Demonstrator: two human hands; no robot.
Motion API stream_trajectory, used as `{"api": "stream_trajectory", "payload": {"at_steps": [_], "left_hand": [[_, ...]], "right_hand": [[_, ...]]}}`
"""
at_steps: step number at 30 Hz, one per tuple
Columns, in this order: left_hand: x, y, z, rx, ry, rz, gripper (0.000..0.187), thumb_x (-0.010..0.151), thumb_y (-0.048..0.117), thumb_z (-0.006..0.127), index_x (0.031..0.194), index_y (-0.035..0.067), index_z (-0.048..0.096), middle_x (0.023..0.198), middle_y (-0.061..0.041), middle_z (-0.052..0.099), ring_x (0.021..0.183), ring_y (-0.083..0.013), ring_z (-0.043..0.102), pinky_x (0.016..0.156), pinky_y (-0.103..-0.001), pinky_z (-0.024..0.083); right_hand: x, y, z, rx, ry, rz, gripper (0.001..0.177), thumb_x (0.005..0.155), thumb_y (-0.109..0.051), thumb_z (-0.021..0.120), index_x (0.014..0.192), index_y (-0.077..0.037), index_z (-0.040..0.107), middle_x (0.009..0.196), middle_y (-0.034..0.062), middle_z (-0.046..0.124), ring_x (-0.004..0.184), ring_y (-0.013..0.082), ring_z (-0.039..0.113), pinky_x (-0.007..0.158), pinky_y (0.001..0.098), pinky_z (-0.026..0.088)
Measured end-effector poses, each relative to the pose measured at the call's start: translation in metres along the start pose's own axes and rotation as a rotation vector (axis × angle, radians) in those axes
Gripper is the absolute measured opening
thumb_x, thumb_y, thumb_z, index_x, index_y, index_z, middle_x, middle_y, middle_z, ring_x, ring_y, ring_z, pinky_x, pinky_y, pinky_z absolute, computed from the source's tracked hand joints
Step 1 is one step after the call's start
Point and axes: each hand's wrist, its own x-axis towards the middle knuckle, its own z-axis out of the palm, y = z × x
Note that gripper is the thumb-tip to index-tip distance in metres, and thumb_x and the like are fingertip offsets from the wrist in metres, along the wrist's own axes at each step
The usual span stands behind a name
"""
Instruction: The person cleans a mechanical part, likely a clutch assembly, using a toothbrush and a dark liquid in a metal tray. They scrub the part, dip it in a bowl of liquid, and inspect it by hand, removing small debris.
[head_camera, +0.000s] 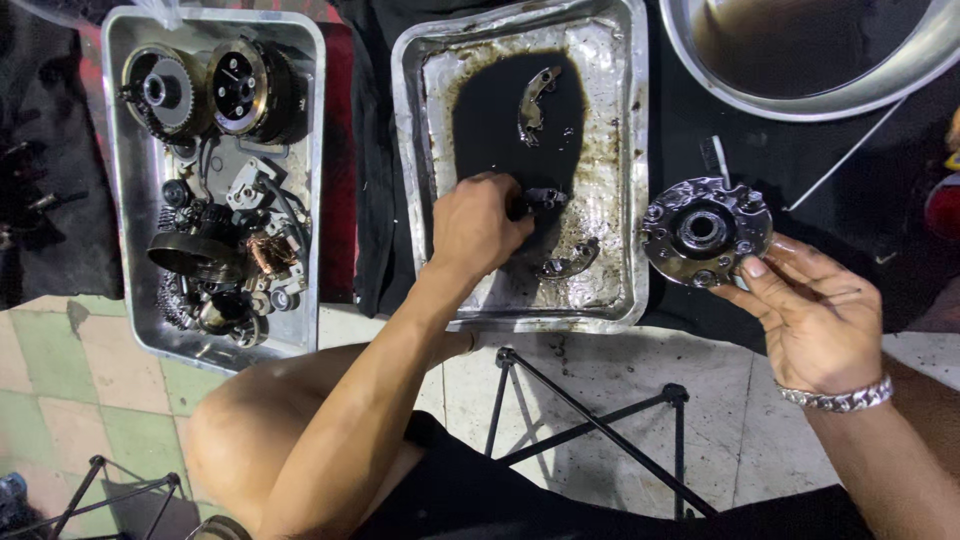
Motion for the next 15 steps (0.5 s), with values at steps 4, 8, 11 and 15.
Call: {"api": "stream_trajectory", "payload": {"at_steps": [4, 8, 11, 15], "left_hand": [[0.000, 0.009, 0.001, 0.052, 0.032, 0.063, 0.035, 0.068, 0.026, 0.086, 0.094, 0.004, 0.075, 0.095, -0.015, 0.075, 0.089, -0.0362, 0.071, 0.075, -0.048, 0.056], [0.011, 0.008, -0.006, -0.010, -0.094, -0.067, 0.032, 0.073, 0.034, 0.085, 0.095, 0.011, 0.076, 0.092, -0.012, 0.075, 0.087, -0.0342, 0.072, 0.076, -0.048, 0.055], [0.030, 0.006, -0.008, -0.036, 0.162, -0.045, 0.024, 0.083, 0.030, 0.080, 0.096, 0.011, 0.077, 0.094, -0.011, 0.074, 0.089, -0.0346, 0.071, 0.076, -0.048, 0.055], [0.057, 0.016, 0.009, -0.020, 0.411, -0.029, 0.023, 0.081, 0.029, 0.080, 0.092, 0.009, 0.074, 0.094, -0.013, 0.071, 0.092, -0.0360, 0.068, 0.077, -0.049, 0.053]], "right_hand": [[-0.001, -0.004, 0.000, 0.042, -0.003, 0.024, 0.027, 0.099, 0.007, 0.058, 0.126, 0.009, 0.061, 0.123, 0.0204, 0.069, 0.108, 0.0283, 0.072, 0.093, 0.0481, 0.063], [0.000, -0.007, 0.000, 0.093, -0.027, 0.042, 0.029, 0.099, 0.006, 0.058, 0.127, 0.010, 0.060, 0.124, 0.0200, 0.069, 0.109, 0.0278, 0.071, 0.093, 0.0474, 0.063], [-0.003, -0.007, 0.002, 0.098, -0.019, 0.053, 0.029, 0.098, 0.006, 0.058, 0.127, 0.008, 0.062, 0.124, 0.0195, 0.069, 0.108, 0.0276, 0.071, 0.093, 0.0471, 0.063], [-0.004, -0.001, 0.004, 0.166, -0.073, 0.023, 0.028, 0.098, 0.007, 0.059, 0.126, 0.006, 0.063, 0.126, 0.0192, 0.069, 0.108, 0.0262, 0.071, 0.090, 0.0464, 0.063]]}}
